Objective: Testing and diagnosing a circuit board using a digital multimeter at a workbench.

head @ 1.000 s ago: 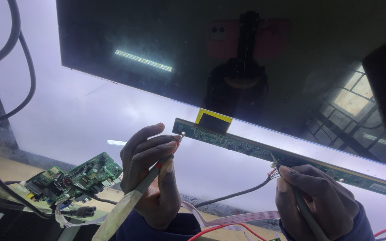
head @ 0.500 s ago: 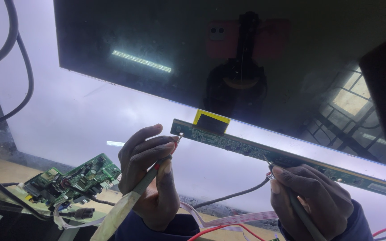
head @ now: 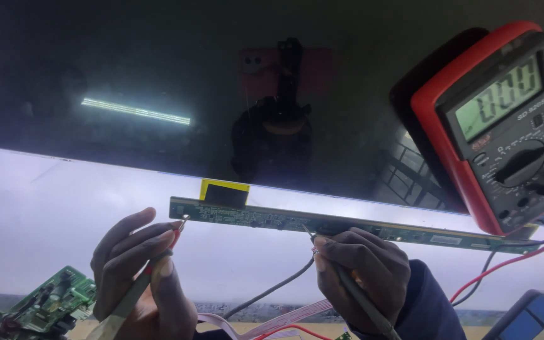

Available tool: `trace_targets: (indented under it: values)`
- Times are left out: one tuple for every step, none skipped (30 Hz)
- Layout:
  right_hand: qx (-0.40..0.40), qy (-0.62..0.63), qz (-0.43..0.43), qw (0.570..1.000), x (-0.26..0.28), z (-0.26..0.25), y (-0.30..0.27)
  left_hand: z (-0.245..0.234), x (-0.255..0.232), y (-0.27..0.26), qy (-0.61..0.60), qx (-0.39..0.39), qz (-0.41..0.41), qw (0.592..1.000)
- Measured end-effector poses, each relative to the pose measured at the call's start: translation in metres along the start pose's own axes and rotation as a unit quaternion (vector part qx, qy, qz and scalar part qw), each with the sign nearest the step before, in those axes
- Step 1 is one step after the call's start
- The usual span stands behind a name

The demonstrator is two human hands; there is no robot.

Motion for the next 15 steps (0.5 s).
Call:
trace_targets:
  values:
    - [0.001,0.007,-0.002,1.000,-0.001,0.000,-0.001,0.000,0.000,-0.001,0.009,0.007,-0.007,1.000]
    - [0.000,0.006,-0.002,1.000,-0.001,-0.001,-0.002,0.002,-0.001,-0.001,0.008,0.007,-0.006,1.000]
    - [-0.007,0.006,0.004,1.000,-0.002,-0.002,-0.003,0.001,-0.002,-0.002,0.000,-0.007,-0.011,1.000]
    - [-0.014,0.006,0.009,1.000,-0.002,-0.002,-0.004,0.001,-0.001,-0.002,-0.008,-0.020,-0.015,1.000]
    - [-0.015,0.008,0.009,1.000,-0.002,-0.004,-0.002,0.000,0.001,-0.002,-0.006,-0.021,-0.014,1.000]
    - [-0.011,0.007,0.002,1.000,0.001,-0.004,0.000,0.001,-0.001,0.000,-0.008,-0.010,0.011,1.000]
    - [-0.006,0.014,-0.006,1.000,0.005,-0.001,0.002,-0.002,-0.001,0.001,-0.003,0.000,0.035,0.999]
    - [-0.005,0.022,-0.007,1.000,0.007,-0.001,0.001,0.002,0.001,0.002,0.006,-0.001,0.035,0.999]
    - [0.001,0.010,-0.002,1.000,0.008,0.002,0.001,-0.002,0.003,0.001,-0.026,-0.032,0.038,0.998]
    - [0.007,-0.002,0.002,1.000,0.010,0.006,0.000,-0.007,0.007,0.001,-0.058,-0.064,0.041,0.995]
    - [0.012,0.015,-0.002,1.000,0.015,0.010,-0.001,-0.013,0.010,0.001,-0.041,-0.070,0.040,0.996]
    - [0.013,0.005,0.005,1.000,0.019,0.014,-0.001,-0.017,0.012,0.001,-0.063,-0.060,0.039,0.995]
    - [0.013,-0.008,0.011,1.000,0.021,0.015,-0.001,-0.020,0.015,0.003,-0.088,-0.050,0.040,0.994]
    - [0.017,0.005,0.005,1.000,0.026,0.020,-0.003,-0.027,0.015,0.003,-0.075,-0.056,0.040,0.995]
    - [0.006,-0.002,0.012,1.000,0.027,0.021,-0.004,-0.029,0.017,0.003,-0.071,-0.052,0.039,0.995]
Point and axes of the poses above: each hand's wrist, its own y-axis towards the middle knuckle, its own z-axis out of the palm, x = y × z, the point moved 8 cm from there along y, towards the middle knuckle, and after that the axes turned 3 degrees about z, right-handed, at the moved point
